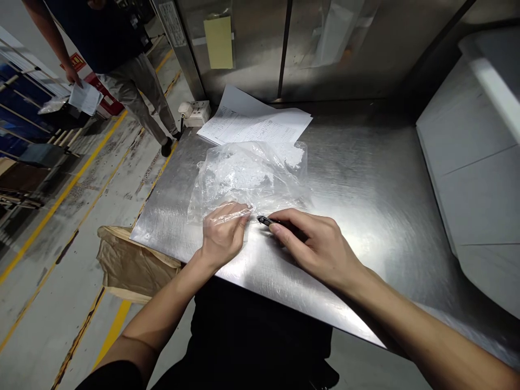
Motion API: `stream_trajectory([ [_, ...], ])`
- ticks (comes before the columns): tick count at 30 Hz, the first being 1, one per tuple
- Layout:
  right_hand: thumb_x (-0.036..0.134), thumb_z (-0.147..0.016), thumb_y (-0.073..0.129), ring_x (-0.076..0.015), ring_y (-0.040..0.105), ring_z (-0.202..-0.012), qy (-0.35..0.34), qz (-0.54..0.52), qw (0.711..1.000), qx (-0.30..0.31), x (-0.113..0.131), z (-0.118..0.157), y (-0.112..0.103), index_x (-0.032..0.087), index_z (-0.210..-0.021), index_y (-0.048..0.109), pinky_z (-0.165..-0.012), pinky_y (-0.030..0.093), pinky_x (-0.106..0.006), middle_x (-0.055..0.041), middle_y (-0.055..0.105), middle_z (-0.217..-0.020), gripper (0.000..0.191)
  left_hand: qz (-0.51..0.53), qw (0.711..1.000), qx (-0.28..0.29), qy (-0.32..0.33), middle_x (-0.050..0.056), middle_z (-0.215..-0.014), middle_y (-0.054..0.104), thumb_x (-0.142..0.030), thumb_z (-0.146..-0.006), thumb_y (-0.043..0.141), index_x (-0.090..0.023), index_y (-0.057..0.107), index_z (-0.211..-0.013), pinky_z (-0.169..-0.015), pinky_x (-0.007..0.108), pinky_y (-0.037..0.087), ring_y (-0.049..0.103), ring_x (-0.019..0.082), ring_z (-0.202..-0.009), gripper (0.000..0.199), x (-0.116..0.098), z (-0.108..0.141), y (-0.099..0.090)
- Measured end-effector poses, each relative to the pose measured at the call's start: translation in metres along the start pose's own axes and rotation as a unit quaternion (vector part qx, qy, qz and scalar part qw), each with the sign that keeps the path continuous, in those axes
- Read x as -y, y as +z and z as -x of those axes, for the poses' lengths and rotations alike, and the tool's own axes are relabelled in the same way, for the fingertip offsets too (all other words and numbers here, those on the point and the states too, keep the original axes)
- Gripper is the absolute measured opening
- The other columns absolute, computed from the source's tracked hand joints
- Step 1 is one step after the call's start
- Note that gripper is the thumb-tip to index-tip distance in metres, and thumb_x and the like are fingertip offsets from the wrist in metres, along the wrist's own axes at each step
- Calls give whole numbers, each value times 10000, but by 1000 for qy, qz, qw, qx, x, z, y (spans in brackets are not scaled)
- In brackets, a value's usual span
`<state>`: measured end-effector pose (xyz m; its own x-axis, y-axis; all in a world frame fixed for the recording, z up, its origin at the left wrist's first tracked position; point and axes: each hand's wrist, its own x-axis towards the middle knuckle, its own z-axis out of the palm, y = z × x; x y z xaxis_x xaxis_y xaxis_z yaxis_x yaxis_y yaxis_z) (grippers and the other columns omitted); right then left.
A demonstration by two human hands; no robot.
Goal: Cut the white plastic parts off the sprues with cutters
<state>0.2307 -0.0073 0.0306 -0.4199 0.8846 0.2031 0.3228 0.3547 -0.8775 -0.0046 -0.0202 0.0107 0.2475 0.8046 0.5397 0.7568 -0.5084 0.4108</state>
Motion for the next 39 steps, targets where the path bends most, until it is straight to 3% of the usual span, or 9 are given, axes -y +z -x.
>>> stream_trajectory([
  [12, 336, -1114, 662, -189, 692, -693, 40, -34, 998, -18, 0, 0, 9, 239, -1035, 791, -660, 482, -349, 8, 776, -810, 180, -2, 1000, 12, -17, 43, -799, 694, -224, -1150, 514, -197, 684, -871, -734, 343, 484, 646, 196, -760, 327, 0, -1, 2],
  [20, 325, -1098, 676, -188, 694, -694, 44, -41, 997, -40, 0, 0, 7, 234, -1018, 803, -657, 493, -339, 8, 769, -788, 176, 17, 998, 17, -53, 30, -751, 691, -260, -1149, 543, -198, 646, -789, -700, 323, 504, 680, 184, -732, 380, -3, 0, 1],
  [27, 358, -1101, 688, -225, 774, -792, 31, -35, 996, -70, -5, -4, -3, 225, -1084, 798, -698, 551, -359, -33, 828, -918, 173, 74, 997, 3, 39, 24, -820, 755, -152, -1128, 570, -184, 717, -1007, -699, 296, 544, 707, 162, -726, 193, -5, 2, 3],
  [39, 285, -1111, 680, -183, 761, -732, -21, 2, 997, -75, 0, -3, -2, 206, -1101, 785, -692, 551, -334, -13, 817, -895, 131, 72, 993, 18, 97, 2, -801, 675, -89, -1109, 594, -193, 665, -1016, -647, 269, 463, 606, 131, -689, 156, -8, 2, 3],
])
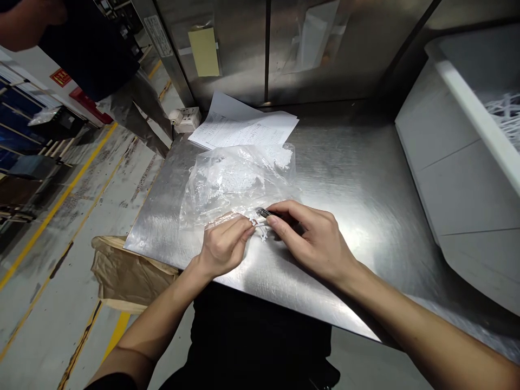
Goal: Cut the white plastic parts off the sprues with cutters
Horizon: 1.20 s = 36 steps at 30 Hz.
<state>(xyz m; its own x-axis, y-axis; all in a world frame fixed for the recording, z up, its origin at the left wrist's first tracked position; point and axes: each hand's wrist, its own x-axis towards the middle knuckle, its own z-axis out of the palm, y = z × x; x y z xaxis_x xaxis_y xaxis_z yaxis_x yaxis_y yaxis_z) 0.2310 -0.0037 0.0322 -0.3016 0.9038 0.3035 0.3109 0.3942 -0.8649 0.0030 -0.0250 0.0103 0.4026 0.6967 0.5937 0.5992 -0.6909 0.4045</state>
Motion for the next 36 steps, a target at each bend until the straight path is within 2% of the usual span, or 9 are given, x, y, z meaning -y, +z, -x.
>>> stream_trajectory([
  [13, 235, -1130, 669, -195, 777, -808, -62, 30, 997, -17, -5, 4, 3, 209, -1164, 780, -731, 574, -345, -24, 834, -967, 119, 5, 1000, 13, 18, 7, -800, 666, -73, -1102, 559, -208, 621, -963, -636, 286, 460, 594, 141, -679, 203, 2, 0, 1],
  [22, 259, -1106, 672, -178, 735, -714, -3, 9, 1000, -23, -4, 1, 2, 227, -1058, 790, -637, 523, -323, 4, 815, -871, 132, 1, 1000, 16, -15, 9, -812, 683, -113, -1122, 561, -200, 652, -1002, -656, 283, 474, 621, 144, -705, 174, 1, 1, 3],
  [26, 284, -1098, 692, -193, 743, -746, -7, -12, 1000, -27, 1, 1, -2, 237, -1097, 797, -647, 550, -329, -12, 823, -916, 115, -9, 999, 18, -32, 16, -793, 687, -141, -1130, 542, -195, 662, -985, -655, 294, 478, 634, 153, -692, 196, 2, 2, 3],
  [36, 302, -1118, 686, -218, 779, -775, -34, -2, 999, 6, 7, 5, 0, 240, -1130, 782, -733, 603, -380, -26, 833, -930, 114, -28, 999, 15, -19, 13, -789, 669, -121, -1119, 533, -197, 665, -983, -619, 279, 447, 610, 140, -677, 204, 1, 2, 4],
])
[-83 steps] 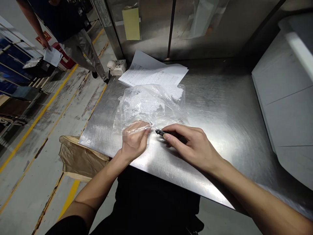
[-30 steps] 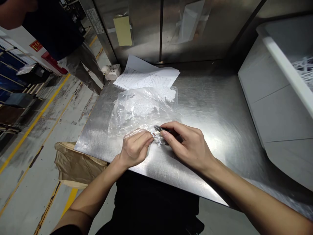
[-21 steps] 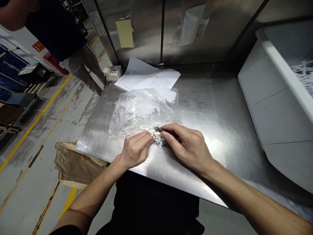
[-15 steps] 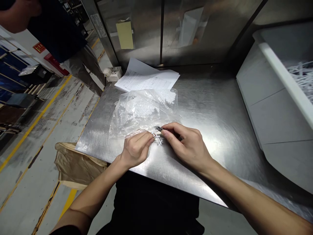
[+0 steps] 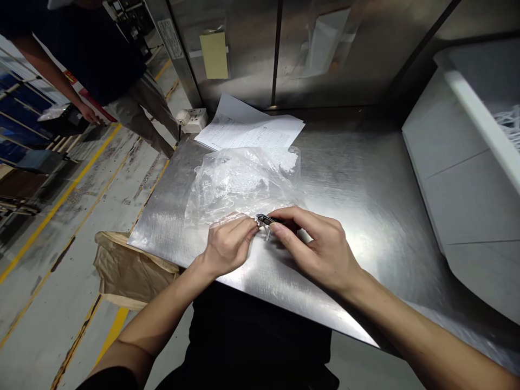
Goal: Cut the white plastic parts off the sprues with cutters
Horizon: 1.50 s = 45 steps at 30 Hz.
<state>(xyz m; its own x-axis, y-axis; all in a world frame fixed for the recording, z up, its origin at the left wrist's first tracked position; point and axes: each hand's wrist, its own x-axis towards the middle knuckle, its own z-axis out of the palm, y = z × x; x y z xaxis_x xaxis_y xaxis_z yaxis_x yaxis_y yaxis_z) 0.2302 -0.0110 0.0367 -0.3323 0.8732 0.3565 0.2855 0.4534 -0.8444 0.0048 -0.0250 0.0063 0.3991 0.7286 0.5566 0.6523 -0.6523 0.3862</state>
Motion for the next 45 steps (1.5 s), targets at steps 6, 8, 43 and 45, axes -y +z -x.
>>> stream_trajectory([
  [6, 284, -1119, 684, -208, 774, -758, -14, 2, 1000, 1, -1, -1, 0, 231, -1135, 783, -720, 591, -365, -23, 829, -913, 114, 5, 1000, 2, 10, 7, -811, 662, -97, -1106, 545, -198, 652, -993, -623, 276, 443, 586, 133, -682, 187, 1, 1, 1],
  [8, 285, -1120, 679, -211, 780, -771, -15, 2, 1000, 0, -1, 0, 1, 235, -1138, 786, -732, 600, -367, -26, 834, -925, 119, 3, 1000, 1, 15, 6, -810, 658, -91, -1102, 551, -197, 653, -993, -625, 278, 442, 582, 134, -687, 183, 2, 1, 1],
  [43, 328, -1104, 677, -243, 810, -856, 57, -9, 997, 47, -9, -10, -9, 238, -1120, 808, -705, 593, -353, -43, 854, -974, 159, -3, 997, -54, -59, 69, -867, 768, -194, -1149, 574, -186, 787, -1053, -719, 336, 523, 677, 191, -772, 234, 5, -1, -8],
  [45, 321, -1105, 677, -241, 808, -853, 45, 8, 998, 48, -10, -9, -9, 232, -1119, 804, -716, 585, -357, -42, 851, -972, 156, -3, 997, -54, -59, 62, -841, 747, -192, -1150, 569, -185, 784, -1046, -709, 332, 507, 661, 188, -761, 239, 5, -2, -8],
])
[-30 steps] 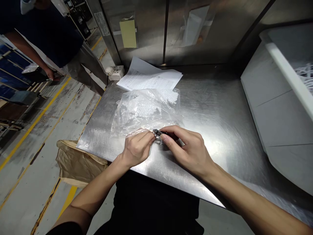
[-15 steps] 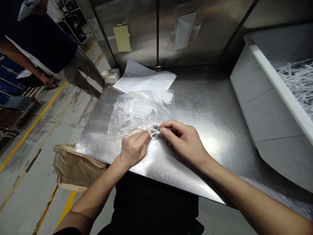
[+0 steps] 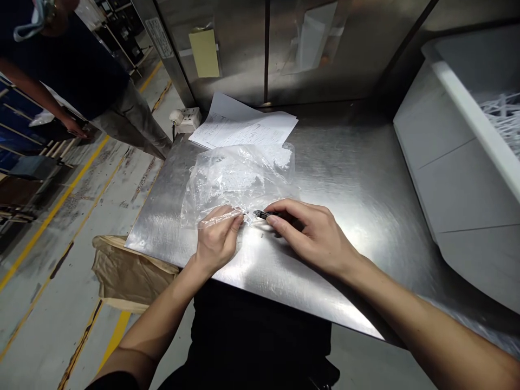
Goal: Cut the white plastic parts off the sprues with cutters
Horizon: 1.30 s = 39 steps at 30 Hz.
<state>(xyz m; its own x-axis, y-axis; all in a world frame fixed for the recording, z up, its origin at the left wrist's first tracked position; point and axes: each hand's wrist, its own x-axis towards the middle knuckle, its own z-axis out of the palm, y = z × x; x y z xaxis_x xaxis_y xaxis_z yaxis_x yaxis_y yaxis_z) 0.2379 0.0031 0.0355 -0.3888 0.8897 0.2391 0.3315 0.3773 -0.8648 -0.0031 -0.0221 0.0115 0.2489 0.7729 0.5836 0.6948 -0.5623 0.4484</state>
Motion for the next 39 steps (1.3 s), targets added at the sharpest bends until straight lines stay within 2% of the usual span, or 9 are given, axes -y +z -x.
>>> stream_trajectory([
  [7, 310, -1110, 674, -238, 794, -837, -21, 28, 999, 2, -2, 2, 1, 226, -1126, 796, -749, 576, -377, -41, 849, -975, 150, -7, 1000, 2, 5, 46, -778, 683, -182, -1141, 565, -183, 772, -1011, -680, 328, 465, 614, 189, -726, 245, -1, -1, 0],
  [17, 309, -1122, 683, -219, 788, -827, -10, 15, 1000, -5, -5, 2, 5, 212, -1141, 803, -749, 572, -359, -31, 842, -967, 156, -9, 1000, -4, 22, 45, -762, 678, -133, -1118, 589, -171, 750, -938, -675, 329, 462, 597, 185, -707, 244, 1, 0, 2],
  [24, 289, -1149, 652, -214, 767, -849, -97, 58, 993, -31, -13, 4, 8, 186, -1188, 785, -743, 571, -356, -57, 828, -1013, 172, -7, 999, -8, 32, 56, -813, 759, -134, -1116, 605, -172, 754, -930, -690, 326, 511, 658, 181, -716, 242, 3, 2, 2],
  [30, 258, -1153, 652, -202, 770, -823, -120, 55, 990, -41, -19, 5, 10, 179, -1179, 785, -741, 569, -337, -50, 832, -993, 156, -9, 1000, 1, 21, 54, -796, 735, -157, -1131, 578, -175, 751, -932, -702, 328, 514, 640, 183, -722, 265, 3, 2, 1],
  [33, 256, -1141, 671, -192, 767, -786, -109, 46, 992, -45, -19, 3, 11, 188, -1155, 791, -714, 553, -322, -34, 832, -959, 139, -9, 1000, 15, 8, 50, -792, 719, -182, -1148, 551, -180, 735, -910, -716, 329, 508, 645, 184, -738, 300, 2, 0, 1],
  [39, 253, -1103, 703, -212, 794, -818, -14, 29, 998, -58, -17, -1, 9, 217, -1079, 809, -721, 549, -334, -16, 852, -949, 115, -29, 998, 32, -42, 30, -727, 633, -264, -1170, 517, -203, 615, -768, -705, 330, 462, 624, 182, -716, 418, 2, -1, 2],
])
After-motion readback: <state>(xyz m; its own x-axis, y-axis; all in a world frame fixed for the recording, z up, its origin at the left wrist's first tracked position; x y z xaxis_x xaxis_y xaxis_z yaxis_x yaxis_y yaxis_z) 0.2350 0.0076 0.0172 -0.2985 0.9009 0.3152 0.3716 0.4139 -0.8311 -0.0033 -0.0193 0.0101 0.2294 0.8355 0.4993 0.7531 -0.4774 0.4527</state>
